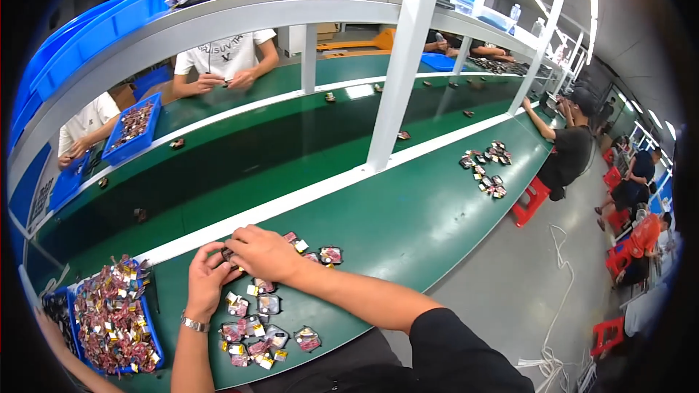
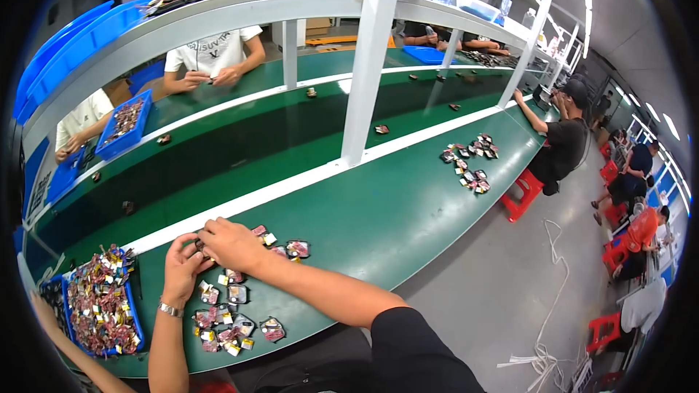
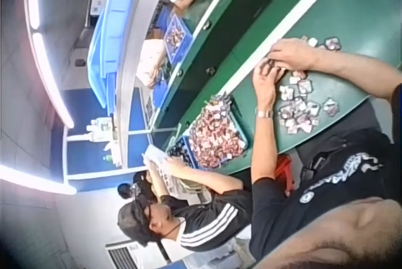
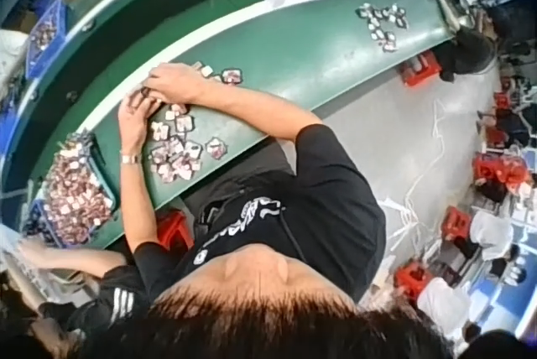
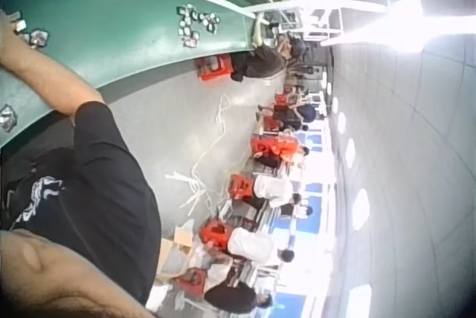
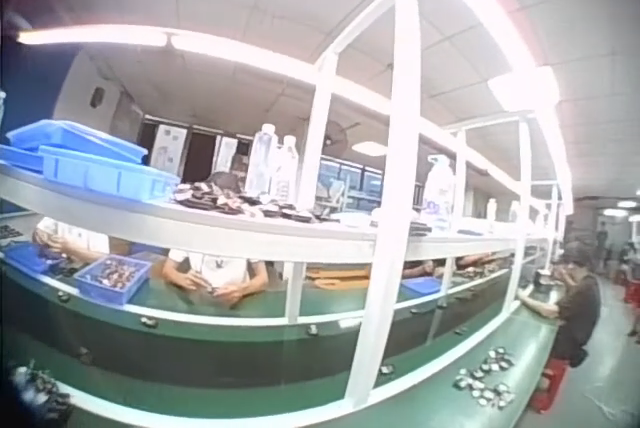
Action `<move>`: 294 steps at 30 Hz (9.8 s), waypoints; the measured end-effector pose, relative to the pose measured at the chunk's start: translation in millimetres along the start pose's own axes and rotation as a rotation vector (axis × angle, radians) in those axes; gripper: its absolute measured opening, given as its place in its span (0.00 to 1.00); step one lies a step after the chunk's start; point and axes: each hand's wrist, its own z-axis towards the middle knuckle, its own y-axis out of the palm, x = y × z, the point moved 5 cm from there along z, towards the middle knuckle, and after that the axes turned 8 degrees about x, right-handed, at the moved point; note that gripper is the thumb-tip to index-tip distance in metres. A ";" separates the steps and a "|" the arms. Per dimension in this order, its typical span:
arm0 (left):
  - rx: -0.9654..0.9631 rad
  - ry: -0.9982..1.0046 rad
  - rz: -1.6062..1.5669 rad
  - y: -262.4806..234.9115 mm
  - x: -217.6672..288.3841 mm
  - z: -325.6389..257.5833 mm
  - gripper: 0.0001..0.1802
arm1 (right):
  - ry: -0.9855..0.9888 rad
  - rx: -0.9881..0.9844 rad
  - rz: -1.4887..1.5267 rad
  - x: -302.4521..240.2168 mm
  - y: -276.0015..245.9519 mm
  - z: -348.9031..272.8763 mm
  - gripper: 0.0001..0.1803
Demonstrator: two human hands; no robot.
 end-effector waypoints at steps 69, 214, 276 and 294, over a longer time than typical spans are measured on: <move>-0.005 0.024 -0.075 6.6 -4.6 -0.1 0.13 | 0.244 -0.003 0.330 3.0 -2.8 -6.7 0.10; -0.175 -0.110 -0.095 3.2 -8.1 -1.1 0.15 | 0.203 -0.150 0.299 -5.9 -7.3 0.8 0.06; -0.078 -0.064 -0.279 0.6 -5.5 -0.5 0.14 | 0.045 0.164 0.147 -25.9 -10.5 2.9 0.10; 0.115 0.008 -0.031 2.6 -13.6 3.2 0.09 | 0.252 0.169 0.259 -12.6 0.3 -4.4 0.08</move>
